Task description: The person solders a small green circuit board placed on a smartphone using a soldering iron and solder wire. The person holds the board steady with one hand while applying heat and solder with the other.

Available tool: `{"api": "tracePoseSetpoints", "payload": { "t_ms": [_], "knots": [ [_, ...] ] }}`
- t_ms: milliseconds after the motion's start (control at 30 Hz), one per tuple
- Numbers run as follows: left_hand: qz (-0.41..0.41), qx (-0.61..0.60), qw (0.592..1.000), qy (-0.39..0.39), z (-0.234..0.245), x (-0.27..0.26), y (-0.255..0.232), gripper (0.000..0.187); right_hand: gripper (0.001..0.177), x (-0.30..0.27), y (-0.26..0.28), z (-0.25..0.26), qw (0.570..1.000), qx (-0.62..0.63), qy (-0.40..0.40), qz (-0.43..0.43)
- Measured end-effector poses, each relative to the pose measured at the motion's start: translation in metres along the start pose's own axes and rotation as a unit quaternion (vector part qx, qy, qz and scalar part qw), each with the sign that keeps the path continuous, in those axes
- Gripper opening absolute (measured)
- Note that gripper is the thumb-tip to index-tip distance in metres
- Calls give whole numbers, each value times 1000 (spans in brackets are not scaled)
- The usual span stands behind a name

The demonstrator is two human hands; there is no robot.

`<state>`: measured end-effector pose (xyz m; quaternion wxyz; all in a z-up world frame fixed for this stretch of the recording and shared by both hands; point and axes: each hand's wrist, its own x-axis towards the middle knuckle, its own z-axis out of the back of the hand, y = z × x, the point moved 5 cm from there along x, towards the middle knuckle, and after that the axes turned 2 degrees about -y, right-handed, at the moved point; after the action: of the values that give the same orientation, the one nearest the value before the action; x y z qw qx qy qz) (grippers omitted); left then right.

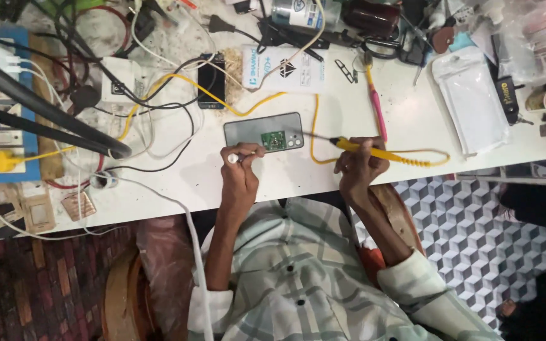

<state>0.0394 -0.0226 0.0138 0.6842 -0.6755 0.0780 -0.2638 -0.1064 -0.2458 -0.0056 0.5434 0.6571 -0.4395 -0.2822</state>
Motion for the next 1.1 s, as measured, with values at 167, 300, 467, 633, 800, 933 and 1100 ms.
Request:
{"api": "tracePoseSetpoints", "payload": {
  "t_ms": [167, 300, 467, 633, 800, 933, 1100],
  "knots": [
    [4, 9, 1000, -14, -1, 3, -1, 13, 40, -1, -14, 5, 1000, -10, 2, -15],
    [-11, -4, 1000, 6, -4, 4, 0, 15, 39, 1, -17, 4, 999, -39, -3, 1],
    [-7, 7, 1000, 1, 0, 1, 3, 15, 38, 0, -12, -2, 999, -37, 22, 31],
    [0, -19, 1000, 3, 0, 1, 5, 16, 36, -1, -13, 1, 1000, -18, 13, -2],
    [-9, -24, 1000, 9, 0, 0, 7, 17, 35, -3, -17, 4, 998, -58, -4, 6],
    [-20, -21, 1000, 9, 0, 3, 7, 16, 34, -1, -16, 3, 999, -33, -16, 9],
    [-9, -23, 1000, 1, 1, -1, 12, 16, 36, -2, -14, 4, 996, -82, -19, 26]
  ]
}}
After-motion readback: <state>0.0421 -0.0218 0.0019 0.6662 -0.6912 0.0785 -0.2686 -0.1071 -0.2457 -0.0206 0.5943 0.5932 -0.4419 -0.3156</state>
